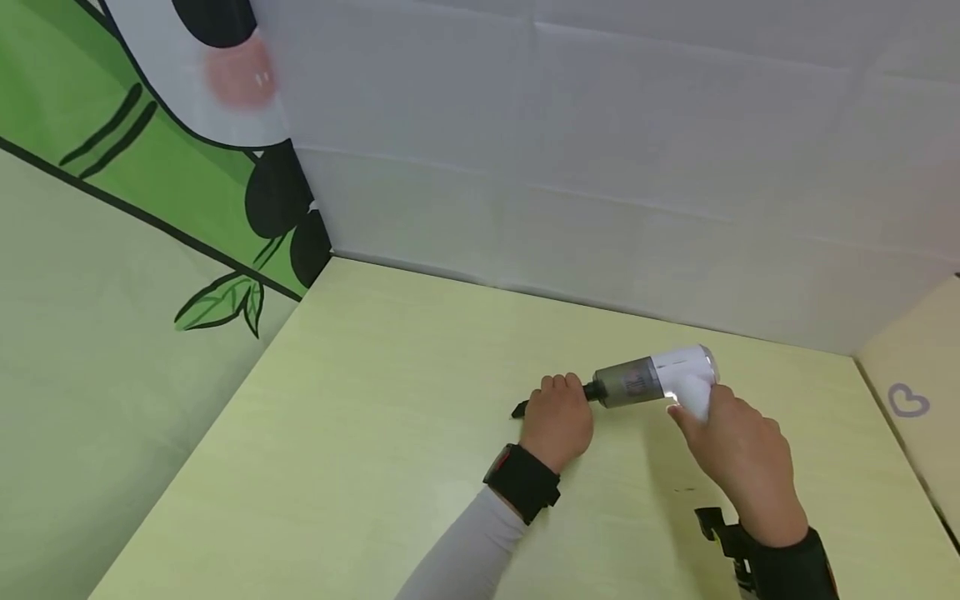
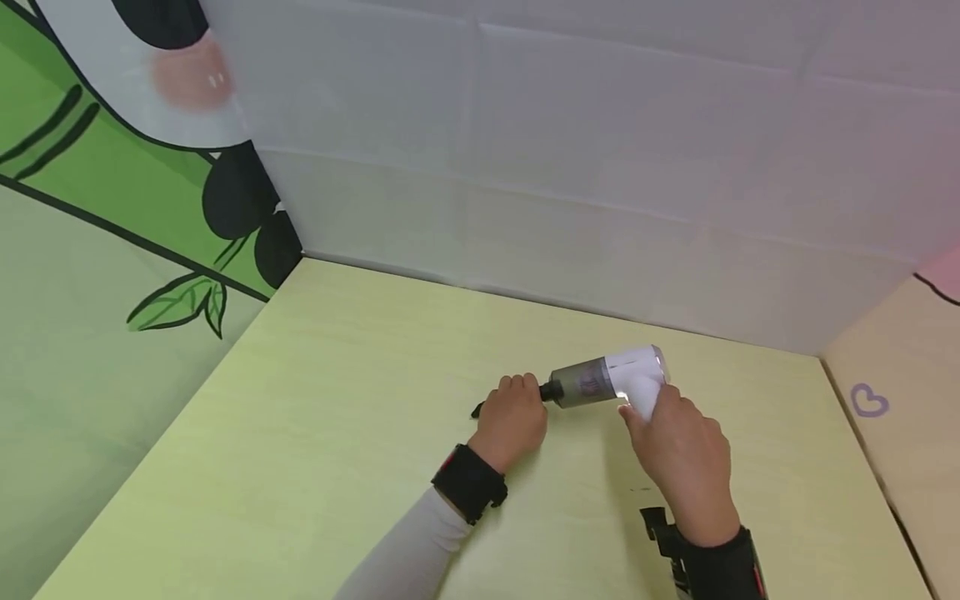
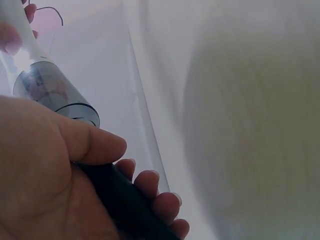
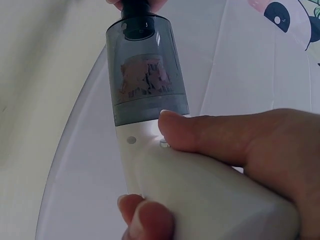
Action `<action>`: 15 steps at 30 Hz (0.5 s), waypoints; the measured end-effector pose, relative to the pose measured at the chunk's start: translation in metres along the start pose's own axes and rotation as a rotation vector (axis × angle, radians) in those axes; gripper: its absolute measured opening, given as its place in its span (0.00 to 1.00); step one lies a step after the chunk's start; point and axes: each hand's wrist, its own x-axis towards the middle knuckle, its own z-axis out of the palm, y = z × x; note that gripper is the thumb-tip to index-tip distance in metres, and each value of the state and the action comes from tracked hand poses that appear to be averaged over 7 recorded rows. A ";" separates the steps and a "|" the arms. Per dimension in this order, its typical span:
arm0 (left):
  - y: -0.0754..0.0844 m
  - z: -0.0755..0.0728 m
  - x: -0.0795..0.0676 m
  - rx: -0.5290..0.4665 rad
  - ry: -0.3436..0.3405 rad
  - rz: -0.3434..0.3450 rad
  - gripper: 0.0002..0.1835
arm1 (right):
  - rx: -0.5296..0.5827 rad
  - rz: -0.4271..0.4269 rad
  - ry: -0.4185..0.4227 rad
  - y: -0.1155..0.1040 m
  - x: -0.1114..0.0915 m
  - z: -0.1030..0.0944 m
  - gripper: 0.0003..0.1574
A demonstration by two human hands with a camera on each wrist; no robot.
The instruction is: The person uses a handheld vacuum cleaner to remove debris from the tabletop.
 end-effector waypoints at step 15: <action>-0.018 -0.009 -0.023 0.054 0.068 0.053 0.07 | 0.034 0.032 0.019 -0.019 -0.025 0.015 0.35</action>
